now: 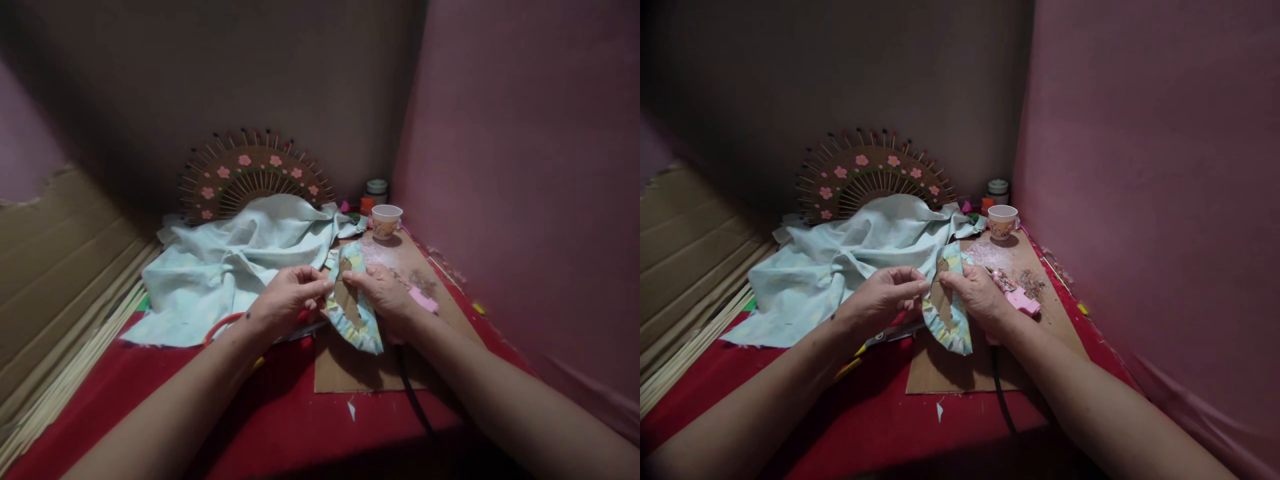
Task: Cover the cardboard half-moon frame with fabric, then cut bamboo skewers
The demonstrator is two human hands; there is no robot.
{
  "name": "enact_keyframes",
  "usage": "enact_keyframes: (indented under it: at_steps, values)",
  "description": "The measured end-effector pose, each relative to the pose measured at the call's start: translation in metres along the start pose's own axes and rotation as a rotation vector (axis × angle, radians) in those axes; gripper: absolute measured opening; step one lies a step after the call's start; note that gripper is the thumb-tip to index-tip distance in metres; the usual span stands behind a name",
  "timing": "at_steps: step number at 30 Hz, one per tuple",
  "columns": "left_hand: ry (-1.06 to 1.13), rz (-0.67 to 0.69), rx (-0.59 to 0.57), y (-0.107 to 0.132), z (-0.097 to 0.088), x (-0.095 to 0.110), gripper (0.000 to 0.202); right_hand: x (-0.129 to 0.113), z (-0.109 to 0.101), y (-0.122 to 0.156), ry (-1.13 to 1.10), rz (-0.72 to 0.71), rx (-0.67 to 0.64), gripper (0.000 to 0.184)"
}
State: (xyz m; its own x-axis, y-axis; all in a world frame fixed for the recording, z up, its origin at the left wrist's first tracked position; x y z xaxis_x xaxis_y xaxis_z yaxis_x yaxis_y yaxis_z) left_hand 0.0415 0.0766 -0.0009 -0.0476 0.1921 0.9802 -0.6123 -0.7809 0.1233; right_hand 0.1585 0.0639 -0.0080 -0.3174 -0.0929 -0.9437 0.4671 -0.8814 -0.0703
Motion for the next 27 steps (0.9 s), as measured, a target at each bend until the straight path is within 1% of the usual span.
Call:
enact_keyframes:
  at_steps: [2,3,6,8,11,15,17,21,24,26,27]
  values:
    - [0.017,0.001,0.010,0.001,0.000,0.001,0.021,-0.001,-0.001,0.000,0.011,-0.011,0.012,0.017]
    - [0.039,-0.001,-0.011,0.001,0.000,0.000,0.021,-0.001,-0.001,0.000,0.011,-0.015,0.017,0.016]
    - [0.124,-0.030,-0.130,0.000,0.001,-0.003,0.020,-0.002,-0.001,-0.001,0.003,-0.010,0.021,0.015]
    - [0.126,-0.043,-0.156,-0.001,0.000,-0.004,0.022,-0.002,-0.002,-0.001,0.004,-0.007,0.035,0.016]
    - [0.043,-0.026,-0.104,0.000,-0.001,-0.002,0.022,-0.001,-0.003,0.000,0.018,-0.013,0.051,0.017]
    - [-0.076,0.017,-0.064,0.000,0.005,0.002,0.020,0.001,-0.003,0.001,0.030,0.002,0.039,0.019]
    - [-0.113,0.020,-0.057,0.001,0.006,0.004,0.021,0.001,-0.002,0.002,0.035,0.008,0.034,0.019]
    - [-0.180,0.006,-0.095,0.004,0.003,0.009,0.025,-0.001,0.000,0.001,0.042,0.009,0.008,0.018]
    - [-0.231,0.032,-0.008,0.005,-0.006,0.015,0.027,-0.001,0.001,0.001,0.064,0.019,-0.004,0.017]
    - [-0.204,0.079,0.044,0.005,-0.010,0.018,0.029,-0.001,0.003,0.000,0.077,0.032,-0.030,0.017]
    - [-0.186,0.102,0.050,0.003,-0.010,0.018,0.030,-0.001,0.005,0.000,0.082,0.042,-0.047,0.017]
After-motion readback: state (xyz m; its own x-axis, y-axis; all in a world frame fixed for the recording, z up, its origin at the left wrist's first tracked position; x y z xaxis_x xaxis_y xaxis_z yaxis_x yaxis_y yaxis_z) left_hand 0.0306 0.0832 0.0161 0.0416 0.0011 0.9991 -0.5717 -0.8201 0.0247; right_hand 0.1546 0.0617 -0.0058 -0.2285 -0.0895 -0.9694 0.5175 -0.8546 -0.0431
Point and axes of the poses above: each hand's wrist, its own y-axis away from the middle knuckle, its own z-axis out of the palm, x = y × z, the point moved 7 cm from there along -y, towards the middle knuckle, and after that the axes turned 13 degrees about -x, right-handed, at the moved point
